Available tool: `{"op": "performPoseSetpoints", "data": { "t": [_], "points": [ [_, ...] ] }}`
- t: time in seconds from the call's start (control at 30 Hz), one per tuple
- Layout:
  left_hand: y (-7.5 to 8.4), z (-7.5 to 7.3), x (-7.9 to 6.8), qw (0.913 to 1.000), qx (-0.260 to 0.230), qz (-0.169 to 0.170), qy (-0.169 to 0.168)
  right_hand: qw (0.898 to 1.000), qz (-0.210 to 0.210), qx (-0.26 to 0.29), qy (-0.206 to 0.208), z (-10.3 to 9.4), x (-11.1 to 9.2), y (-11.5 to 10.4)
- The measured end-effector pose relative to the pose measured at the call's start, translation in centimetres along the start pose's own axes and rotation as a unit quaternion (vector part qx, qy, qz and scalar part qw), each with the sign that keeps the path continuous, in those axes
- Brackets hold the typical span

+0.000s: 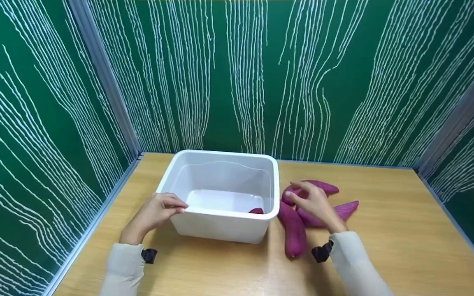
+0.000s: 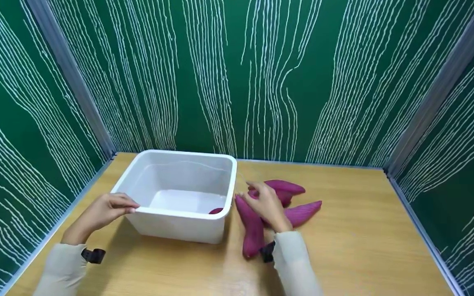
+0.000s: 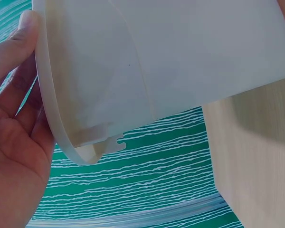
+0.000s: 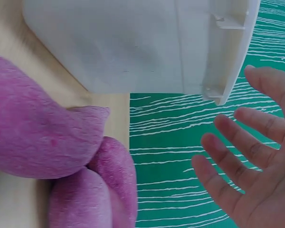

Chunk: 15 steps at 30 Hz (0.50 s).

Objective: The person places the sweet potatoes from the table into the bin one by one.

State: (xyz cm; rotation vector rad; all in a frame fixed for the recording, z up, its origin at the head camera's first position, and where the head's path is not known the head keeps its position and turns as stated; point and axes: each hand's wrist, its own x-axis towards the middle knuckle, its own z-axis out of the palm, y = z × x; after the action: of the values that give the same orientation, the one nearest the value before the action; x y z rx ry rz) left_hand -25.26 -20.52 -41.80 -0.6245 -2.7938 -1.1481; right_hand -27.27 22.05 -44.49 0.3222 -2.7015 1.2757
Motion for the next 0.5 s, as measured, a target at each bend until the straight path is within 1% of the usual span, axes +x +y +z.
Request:
{"op": "performPoseSetpoints", "data": {
  "t": [0.1,0.23,0.33,0.5],
  "points": [
    [0.0,0.0,-0.1,1.0,0.003,-0.006,-0.001,1.0,0.004,-0.001,0.009,0.4,-0.6,0.7],
    [-0.1,0.0,-0.1,1.0,0.005,0.008,0.003,1.0,0.024,0.007,0.016,0.9,-1.4,1.6],
    [-0.1,0.0,0.0,0.9999,0.003,0.012,0.004,0.999,0.042,0.01,0.019,1.3,-1.9,2.2],
    [0.0,0.1,0.0,1.0,0.001,0.003,0.002,0.997,0.077,0.015,0.012,1.8,-3.1,3.0]
  ]
}}
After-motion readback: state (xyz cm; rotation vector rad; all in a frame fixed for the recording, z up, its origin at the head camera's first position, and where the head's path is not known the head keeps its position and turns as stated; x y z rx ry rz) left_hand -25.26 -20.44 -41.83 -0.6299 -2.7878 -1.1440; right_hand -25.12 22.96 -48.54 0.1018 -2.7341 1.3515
